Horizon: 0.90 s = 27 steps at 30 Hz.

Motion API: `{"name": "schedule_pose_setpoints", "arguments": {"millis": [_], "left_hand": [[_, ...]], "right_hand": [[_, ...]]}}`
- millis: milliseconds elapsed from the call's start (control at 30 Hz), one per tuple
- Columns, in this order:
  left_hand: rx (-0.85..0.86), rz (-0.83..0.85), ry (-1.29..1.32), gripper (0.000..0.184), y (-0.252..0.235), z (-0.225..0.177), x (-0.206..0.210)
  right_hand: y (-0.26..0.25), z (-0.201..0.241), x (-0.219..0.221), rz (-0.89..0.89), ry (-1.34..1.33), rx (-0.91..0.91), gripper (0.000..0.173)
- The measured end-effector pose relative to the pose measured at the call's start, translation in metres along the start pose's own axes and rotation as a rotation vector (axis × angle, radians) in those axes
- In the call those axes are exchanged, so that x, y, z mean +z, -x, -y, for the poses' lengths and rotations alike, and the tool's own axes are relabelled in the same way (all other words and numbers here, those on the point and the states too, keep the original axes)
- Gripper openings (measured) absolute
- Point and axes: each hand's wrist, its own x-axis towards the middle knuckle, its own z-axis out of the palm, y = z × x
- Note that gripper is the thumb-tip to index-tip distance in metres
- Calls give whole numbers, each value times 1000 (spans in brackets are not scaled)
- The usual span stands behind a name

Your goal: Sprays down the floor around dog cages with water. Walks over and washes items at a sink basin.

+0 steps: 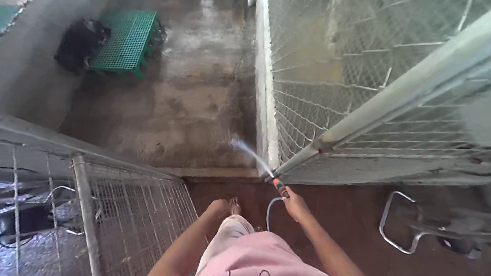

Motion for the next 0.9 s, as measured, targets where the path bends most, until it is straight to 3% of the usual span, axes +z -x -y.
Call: {"name": "schedule_pose_setpoints", "arguments": {"millis": [100,267,500,733,900], "left_hand": [[2,39,-14,44,-8,13,-9],[26,68,81,45,-17,3,-33],[18,14,568,44,-33,-31,-69],[41,-174,1073,52,-64,-80,-108],[85,-167,1212,47,-81,-113,-133]], "right_hand": [[-10,19,13,10,7,-7,59],[-22,55,42,248,-23,-161,57],[-72,96,26,-22,-166,-95,59],[-74,120,29,68,-247,-172,60],[-86,128,24,-42,-333,-192,60]]}}
